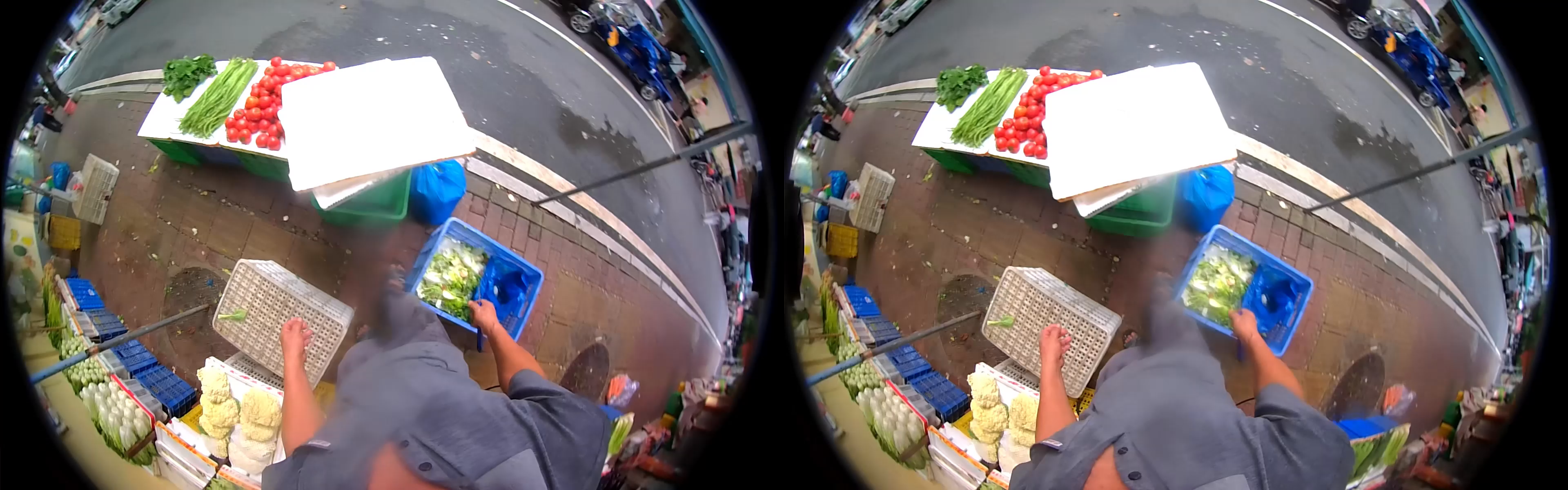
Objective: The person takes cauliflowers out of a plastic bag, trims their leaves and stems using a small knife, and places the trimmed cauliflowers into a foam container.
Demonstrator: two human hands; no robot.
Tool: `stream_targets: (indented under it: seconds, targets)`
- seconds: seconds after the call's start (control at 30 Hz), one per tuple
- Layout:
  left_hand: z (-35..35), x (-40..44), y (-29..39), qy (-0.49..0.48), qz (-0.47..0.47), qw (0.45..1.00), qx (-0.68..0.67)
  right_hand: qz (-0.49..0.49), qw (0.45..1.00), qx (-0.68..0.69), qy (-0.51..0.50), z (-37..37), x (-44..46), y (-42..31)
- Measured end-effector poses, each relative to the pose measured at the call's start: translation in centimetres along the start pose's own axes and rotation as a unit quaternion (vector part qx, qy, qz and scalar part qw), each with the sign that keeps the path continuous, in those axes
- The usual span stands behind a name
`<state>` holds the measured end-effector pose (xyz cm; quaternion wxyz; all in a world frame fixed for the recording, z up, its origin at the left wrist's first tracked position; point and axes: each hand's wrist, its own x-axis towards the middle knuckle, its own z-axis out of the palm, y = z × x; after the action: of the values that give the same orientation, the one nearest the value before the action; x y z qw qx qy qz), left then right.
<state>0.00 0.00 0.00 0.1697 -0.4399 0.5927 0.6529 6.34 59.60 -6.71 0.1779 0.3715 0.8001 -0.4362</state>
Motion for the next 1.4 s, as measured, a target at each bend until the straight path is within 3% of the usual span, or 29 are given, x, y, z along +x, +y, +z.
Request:
stream_targets:
  seconds: [0.07, 0.1, 0.13, 0.17, 0.2, 0.3, 0.5, 0.57, 0.8, 0.9, 1.03, 1.1, 1.23, 1.3, 1.4]
  targets:
    - [0.5, 1.1, 0.2, -0.008, 0.031, 0.999, -0.005, 0.019, 0.995, 0.091, 0.04, 0.0, 2.0, -6.1]
    - [-1.3, -0.5, 4.5, 0.027, 0.019, 0.999, 0.034, 0.029, 0.992, 0.119, 0.009, 3.1, 3.7, -8.9]
    - [-0.8, -0.3, 5.9, 0.025, 0.013, 0.999, 0.044, -0.018, 0.993, 0.116, 0.015, 4.0, 7.6, -10.7]
    - [-0.2, -0.9, 6.3, 0.021, -0.004, 0.998, 0.052, 0.003, 0.976, 0.217, 0.019, 3.6, 7.4, -14.6]
    - [4.5, 1.3, 7.5, 0.014, -0.004, 0.998, 0.06, -0.019, 0.966, 0.257, 0.034, 1.1, 12.6, -18.4]
    - [6.4, 2.6, 10.3, 0.038, -0.001, 0.997, 0.072, 0.02, 0.923, 0.382, 0.031, 1.6, 16.6, -28.2]
    - [11.8, 2.3, 12.4, 0.019, -0.014, 0.999, 0.033, 0.08, 0.822, 0.559, 0.069, 2.6, 25.0, -37.7]
    - [12.6, 1.9, 12.0, 0.016, -0.035, 0.998, 0.041, 0.075, 0.813, 0.575, 0.054, 2.6, 26.9, -38.6]
    - [13.3, 1.4, 14.0, 0.052, -0.038, 0.997, 0.041, -0.003, 0.873, 0.483, 0.066, 1.1, 32.2, -39.8]
    - [16.3, 2.1, 17.5, 0.05, 0.042, 0.998, 0.023, 0.012, 0.888, 0.454, 0.067, -1.6, 33.1, -43.3]
    - [24.0, 2.7, 26.9, -0.039, 0.149, 0.985, 0.074, -0.003, 0.922, 0.387, 0.004, -3.0, 33.7, -46.0]
    - [27.0, 5.7, 30.1, -0.08, 0.222, 0.96, 0.152, 0.002, 0.927, 0.37, 0.062, -3.3, 32.5, -46.5]
    - [35.1, 10.8, 35.9, -0.151, 0.315, 0.91, 0.222, 0.024, 0.907, 0.378, 0.184, -2.3, 31.8, -40.1]
    - [38.4, 14.0, 37.4, -0.168, 0.341, 0.876, 0.296, 0.078, 0.896, 0.413, 0.145, -1.7, 29.6, -35.4]
    - [43.0, 16.7, 39.7, -0.119, 0.406, 0.806, 0.414, 0.145, 0.877, 0.446, 0.108, 0.8, 27.6, -29.6]
